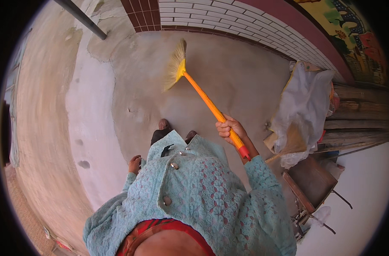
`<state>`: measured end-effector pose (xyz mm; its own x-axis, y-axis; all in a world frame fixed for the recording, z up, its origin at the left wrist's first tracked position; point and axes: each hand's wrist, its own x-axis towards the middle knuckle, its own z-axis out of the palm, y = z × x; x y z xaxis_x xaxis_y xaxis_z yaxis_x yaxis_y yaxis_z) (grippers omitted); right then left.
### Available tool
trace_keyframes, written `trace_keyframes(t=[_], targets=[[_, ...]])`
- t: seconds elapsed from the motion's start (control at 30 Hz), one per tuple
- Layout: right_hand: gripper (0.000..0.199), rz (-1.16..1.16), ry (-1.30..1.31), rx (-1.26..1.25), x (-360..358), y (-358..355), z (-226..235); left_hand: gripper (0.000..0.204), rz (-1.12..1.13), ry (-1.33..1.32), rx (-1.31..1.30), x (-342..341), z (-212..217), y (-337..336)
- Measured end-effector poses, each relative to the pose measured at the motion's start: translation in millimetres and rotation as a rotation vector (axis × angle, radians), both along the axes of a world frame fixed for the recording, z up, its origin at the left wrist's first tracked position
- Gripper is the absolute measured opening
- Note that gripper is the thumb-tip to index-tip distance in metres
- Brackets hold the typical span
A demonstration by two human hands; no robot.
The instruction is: The person sweeps a concrete floor with a yellow broom, gathering debris into a pile. They move around the area, sweeping near walls and a covered object, and briefly touch a metal pole for balance.
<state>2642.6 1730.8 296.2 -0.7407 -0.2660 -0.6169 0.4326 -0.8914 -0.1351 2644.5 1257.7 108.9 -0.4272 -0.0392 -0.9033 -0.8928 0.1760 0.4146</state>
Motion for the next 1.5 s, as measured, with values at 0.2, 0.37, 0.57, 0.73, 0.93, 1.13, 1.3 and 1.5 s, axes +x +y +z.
trace_keyframes(t=[0.2,0.37,0.57,0.73,0.93,1.13,1.3,1.5], targets=[[0.052,-0.322,0.041,-0.011,34,21,-10,0.03,-0.171,0.048,-0.058,-68,-7,36],[0.048,-0.43,0.024,0.063,78,72,1,0.033,-0.235,0.156,-0.062,-66,28,71],[0.029,-0.404,-0.029,0.137,84,200,-5,0.034,-0.389,0.205,-0.243,-35,62,148],[0.027,-0.357,-0.093,0.275,76,287,-11,0.035,-0.426,0.185,-0.298,-29,24,164],[0.026,-0.425,-0.221,0.365,61,358,-13,0.029,-0.349,0.058,-0.251,-101,99,310],[0.037,-0.408,-0.323,0.449,50,396,26,0.028,-0.53,0.032,-0.202,-205,6,408],[0.067,-0.352,-0.498,0.675,53,413,24,0.032,-0.648,0.375,0.023,-308,24,562],[0.071,-0.229,-0.613,0.973,51,452,7,0.03,-0.788,0.475,0.018,-333,64,651]])
